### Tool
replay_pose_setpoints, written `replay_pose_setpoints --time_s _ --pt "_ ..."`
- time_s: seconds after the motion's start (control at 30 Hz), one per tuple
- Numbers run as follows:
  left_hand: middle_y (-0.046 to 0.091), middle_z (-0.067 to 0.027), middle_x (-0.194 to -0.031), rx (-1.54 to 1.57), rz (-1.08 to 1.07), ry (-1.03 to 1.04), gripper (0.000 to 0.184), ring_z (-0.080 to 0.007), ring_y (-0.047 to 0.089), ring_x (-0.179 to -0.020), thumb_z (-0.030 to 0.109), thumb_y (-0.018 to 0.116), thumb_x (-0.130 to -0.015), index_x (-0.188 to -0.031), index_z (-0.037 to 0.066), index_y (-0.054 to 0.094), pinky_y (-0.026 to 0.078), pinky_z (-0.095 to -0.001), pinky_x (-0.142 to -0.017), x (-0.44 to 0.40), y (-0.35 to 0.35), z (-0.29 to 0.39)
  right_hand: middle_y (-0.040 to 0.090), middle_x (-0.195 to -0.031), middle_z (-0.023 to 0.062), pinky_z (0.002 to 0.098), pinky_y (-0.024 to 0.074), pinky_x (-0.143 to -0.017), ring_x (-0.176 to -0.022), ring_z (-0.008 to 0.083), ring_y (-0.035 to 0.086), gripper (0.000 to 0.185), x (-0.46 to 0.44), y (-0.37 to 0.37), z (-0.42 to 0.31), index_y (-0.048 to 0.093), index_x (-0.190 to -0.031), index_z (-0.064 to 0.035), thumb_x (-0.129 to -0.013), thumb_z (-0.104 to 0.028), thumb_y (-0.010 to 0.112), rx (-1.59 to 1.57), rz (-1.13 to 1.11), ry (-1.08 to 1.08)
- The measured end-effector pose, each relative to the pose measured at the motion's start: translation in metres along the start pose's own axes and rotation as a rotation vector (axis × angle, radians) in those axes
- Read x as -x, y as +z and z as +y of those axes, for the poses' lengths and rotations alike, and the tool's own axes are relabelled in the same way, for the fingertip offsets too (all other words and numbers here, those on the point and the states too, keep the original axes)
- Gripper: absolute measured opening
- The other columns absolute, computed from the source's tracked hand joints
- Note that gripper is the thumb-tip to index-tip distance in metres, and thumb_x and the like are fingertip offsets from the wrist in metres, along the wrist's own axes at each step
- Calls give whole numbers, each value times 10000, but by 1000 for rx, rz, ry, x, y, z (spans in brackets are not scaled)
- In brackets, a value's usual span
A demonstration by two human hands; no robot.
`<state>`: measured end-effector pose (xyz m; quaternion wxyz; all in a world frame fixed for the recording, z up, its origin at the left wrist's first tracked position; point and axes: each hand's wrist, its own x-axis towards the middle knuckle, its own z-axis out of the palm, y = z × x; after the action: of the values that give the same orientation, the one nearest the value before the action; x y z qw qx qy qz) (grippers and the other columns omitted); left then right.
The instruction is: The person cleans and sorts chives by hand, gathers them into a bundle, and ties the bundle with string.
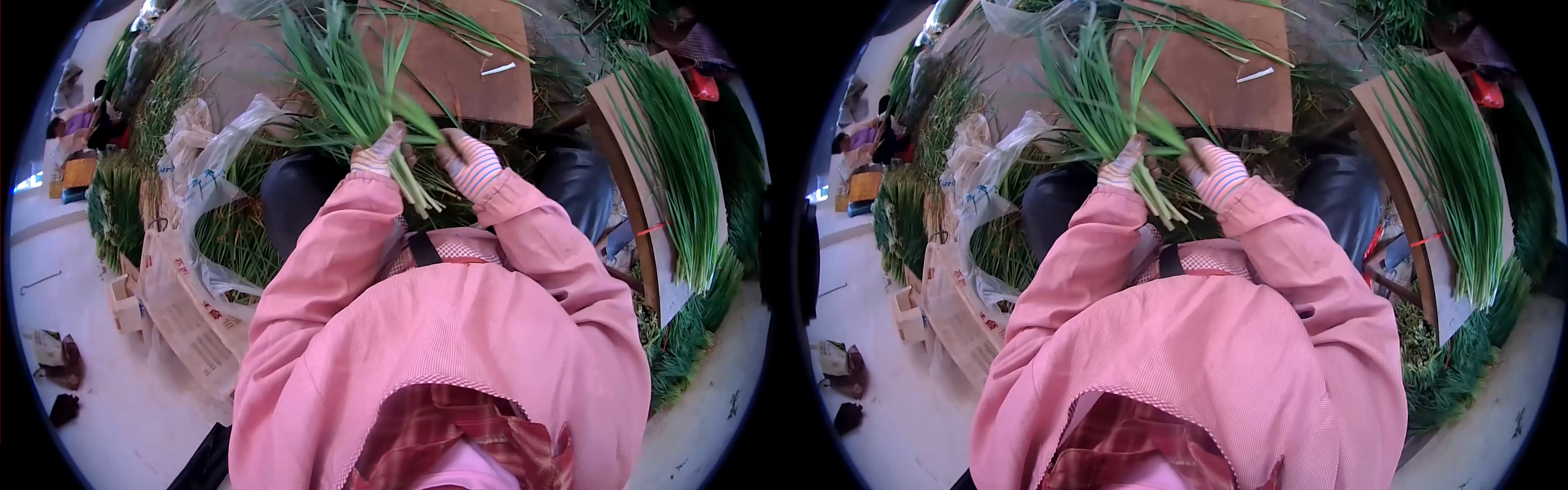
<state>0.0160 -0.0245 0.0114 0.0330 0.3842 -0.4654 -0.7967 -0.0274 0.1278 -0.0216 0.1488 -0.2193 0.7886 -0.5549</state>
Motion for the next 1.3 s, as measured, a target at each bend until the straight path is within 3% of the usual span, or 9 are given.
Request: replay_pose_setpoints --time_s 0.07,0.13,0.17,0.23,0.33,0.47,0.7,1.03,1.3 --pt "477 15 -694 243 -184 10 357 -114 464 -561 221 664 -727 -1004 65 500 389 -257 -479 -6 -23 1 572 -784 175 345 429 -650 -746 315 557 223 -1 -3 18 519 -1010 -53 -819 -167 518 -304 99 311" --pt "475 22 -714 249 -128 111 345 -106 457 -581 203 646 -745 -1021 67 490 377 -253 -486 -7 -47 5 536 -687 57 278 416 -600 -632 142 483 202 2 -10 55 535 -970 -28 -845 -179 486 -48 33 230" --pt "470 25 -711 290 -132 164 341 -106 450 -572 188 637 -753 -1034 67 485 378 -257 -481 3 -51 15 549 -685 110 314 419 -595 -622 215 516 184 7 -6 81 554 -908 -33 -827 -190 504 177 47 70" --pt "513 -2 -729 396 18 172 281 -115 471 -573 198 648 -743 -955 75 509 388 -253 -481 8 -60 26 559 -781 204 387 432 -635 -719 377 535 211 16 -16 80 565 -874 -71 -790 -258 515 674 -384 211" --pt "548 -44 -754 450 -6 194 296 -143 510 -567 224 675 -712 -910 79 509 437 -273 -478 12 -71 39 579 -850 177 376 447 -689 -798 342 554 292 12 -34 30 555 -913 -62 -788 -321 507 955 -885 275" --pt "553 -63 -773 331 -192 93 330 -168 502 -585 204 699 -677 -911 73 506 411 -297 -507 18 -52 30 567 -920 210 354 446 -717 -849 298 566 403 -19 -43 -53 535 -986 -23 -765 -361 538 925 -485 123" --pt "589 -77 -799 261 -408 -36 360 -212 579 -631 192 710 -649 -945 67 548 502 -332 -546 31 -1 -9 582 -719 16 218 365 -463 -530 75 483 347 -56 -26 -70 555 -986 -57 -760 -316 602 -543 -199 397" --pt "561 -73 -678 108 210 285 219 -192 541 -537 46 662 -667 -847 39 537 461 -303 -482 -8 -33 -5 593 -791 19 228 403 -522 -594 84 502 306 -64 -66 15 533 -1050 -47 -785 -193 579 -212 -219 374" --pt "584 -42 -697 -116 -123 193 358 -147 519 -554 265 738 -636 -871 52 571 424 -282 -548 -3 -7 -4 594 -757 50 289 440 -643 -678 128 523 175 -40 -31 -36 570 -874 -22 -760 -151 596 51 -266 -9"
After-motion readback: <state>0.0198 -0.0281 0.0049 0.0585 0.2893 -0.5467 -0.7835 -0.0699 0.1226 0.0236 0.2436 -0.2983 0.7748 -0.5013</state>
